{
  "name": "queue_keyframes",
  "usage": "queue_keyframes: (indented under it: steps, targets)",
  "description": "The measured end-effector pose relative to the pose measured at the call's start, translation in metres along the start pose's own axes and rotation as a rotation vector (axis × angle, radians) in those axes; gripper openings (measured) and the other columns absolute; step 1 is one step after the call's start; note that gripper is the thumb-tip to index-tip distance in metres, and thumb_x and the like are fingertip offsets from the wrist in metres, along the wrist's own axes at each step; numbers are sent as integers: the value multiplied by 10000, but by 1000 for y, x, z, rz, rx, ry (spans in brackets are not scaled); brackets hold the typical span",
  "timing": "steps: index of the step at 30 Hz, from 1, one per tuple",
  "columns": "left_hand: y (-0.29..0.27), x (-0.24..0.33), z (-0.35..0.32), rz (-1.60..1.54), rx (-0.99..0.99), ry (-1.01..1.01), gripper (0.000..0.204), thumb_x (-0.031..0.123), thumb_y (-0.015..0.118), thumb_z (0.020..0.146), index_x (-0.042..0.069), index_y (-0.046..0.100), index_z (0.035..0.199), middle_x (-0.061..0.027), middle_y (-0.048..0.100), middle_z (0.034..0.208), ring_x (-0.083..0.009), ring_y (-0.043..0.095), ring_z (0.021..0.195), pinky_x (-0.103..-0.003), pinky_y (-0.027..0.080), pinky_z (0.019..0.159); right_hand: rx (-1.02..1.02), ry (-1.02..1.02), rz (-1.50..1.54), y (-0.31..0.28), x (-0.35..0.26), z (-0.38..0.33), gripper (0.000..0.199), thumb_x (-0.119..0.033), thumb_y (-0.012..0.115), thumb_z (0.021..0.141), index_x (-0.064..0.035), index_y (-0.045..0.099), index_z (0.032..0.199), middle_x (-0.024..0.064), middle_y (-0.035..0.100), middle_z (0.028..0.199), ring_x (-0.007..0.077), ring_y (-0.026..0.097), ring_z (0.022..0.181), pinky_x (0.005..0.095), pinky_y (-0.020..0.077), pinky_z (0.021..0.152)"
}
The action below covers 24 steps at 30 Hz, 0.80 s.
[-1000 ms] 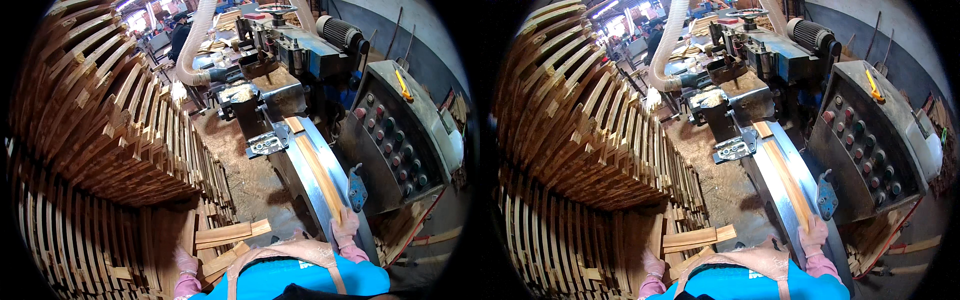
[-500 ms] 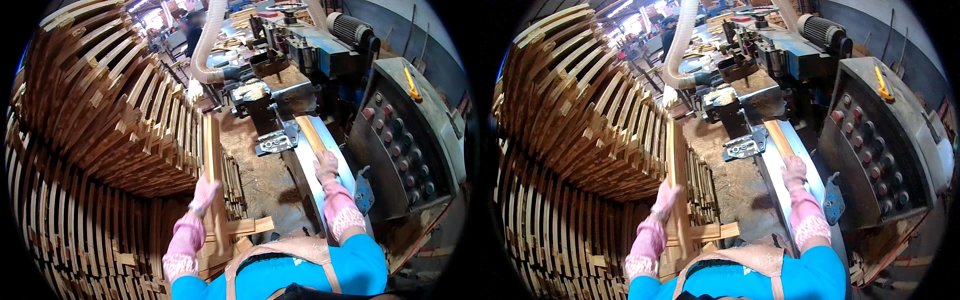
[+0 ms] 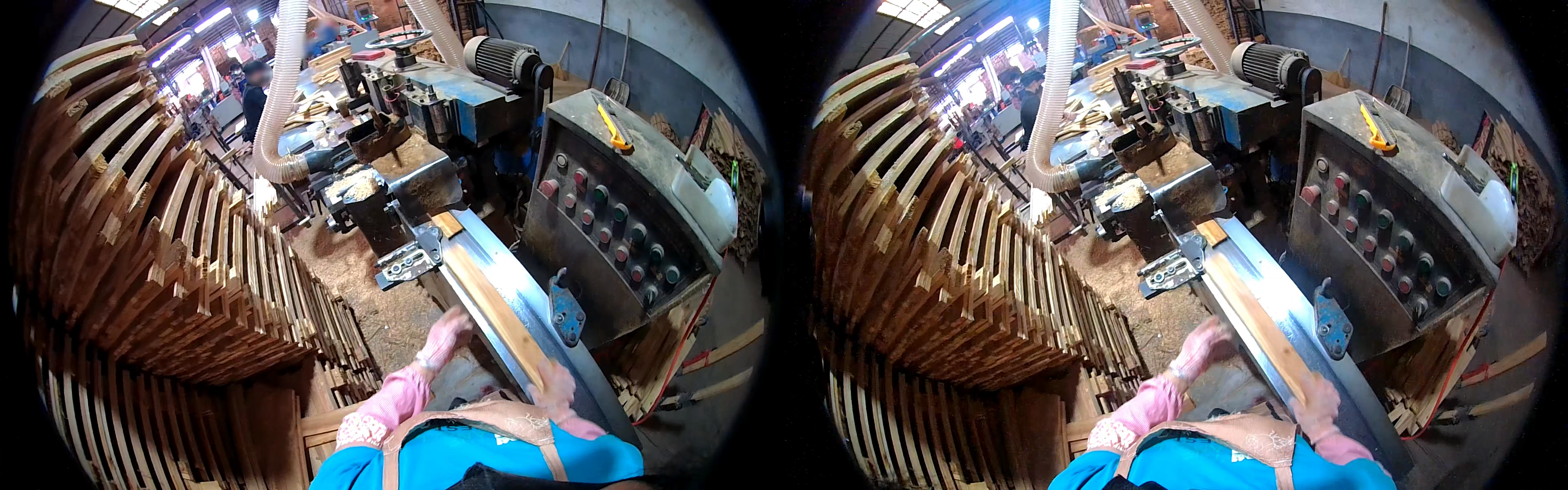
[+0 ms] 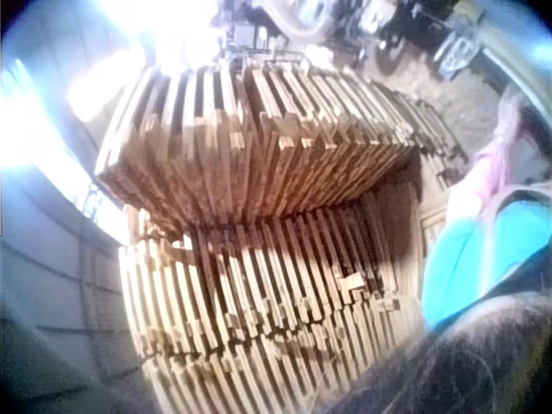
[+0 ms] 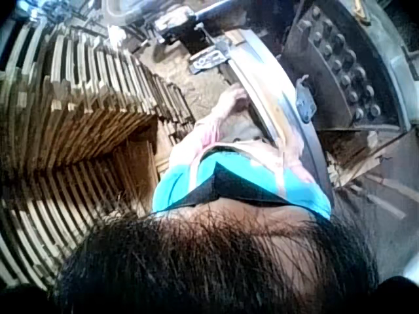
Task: The person feeds wooden planks into a planer machine to smooth their surfaces. They handle the planks one at a time, guiding them through the machine and stacking the finished pieces on a growing pile to the left.
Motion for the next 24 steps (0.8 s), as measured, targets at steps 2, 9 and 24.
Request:
queue_keyframes:
  steps: [2, 9, 24]
  targets:
    - [-29, -30, -19, -42, 68, -158, 581, 210, 651, 1042, 36, 473, 1566, -120, 716, 1314, -252, 707, 1141, -411, 576, 984, 131, 39, -50, 0, 21, -9, 754, -285, 835, 773, -158, 571, 1468, 195, 604, 1231, 448, 594, 1122, 559, 481, 939]
    - [-166, -12, -61, 68, 412, 145, 546, 163, 692, 1026, 36, 517, 1528, -96, 726, 1207, -175, 719, 991, -342, 593, 863, 669, -220, 35, 37, -27, 156, 783, -362, 838, 834, -203, 526, 1534, 191, 542, 1442, 435, 543, 1283, 545, 457, 1056]
    - [-407, -53, -490, 1535, 1225, -720, 983, 364, 730, 843, 30, 300, 1661, -274, 331, 1698, -462, 265, 1589, -606, 179, 1306, 317, -137, -30, 14, 14, 31, 631, -331, 848, 742, -159, 655, 1317, 129, 655, 1178, 401, 618, 1065, 529, 519, 910]
Point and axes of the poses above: each hand's wrist, its own z-axis towards the middle knuckle, its own y-axis out of the palm, x = y × z, the point moved 10 cm from there along z, towards the middle knuckle
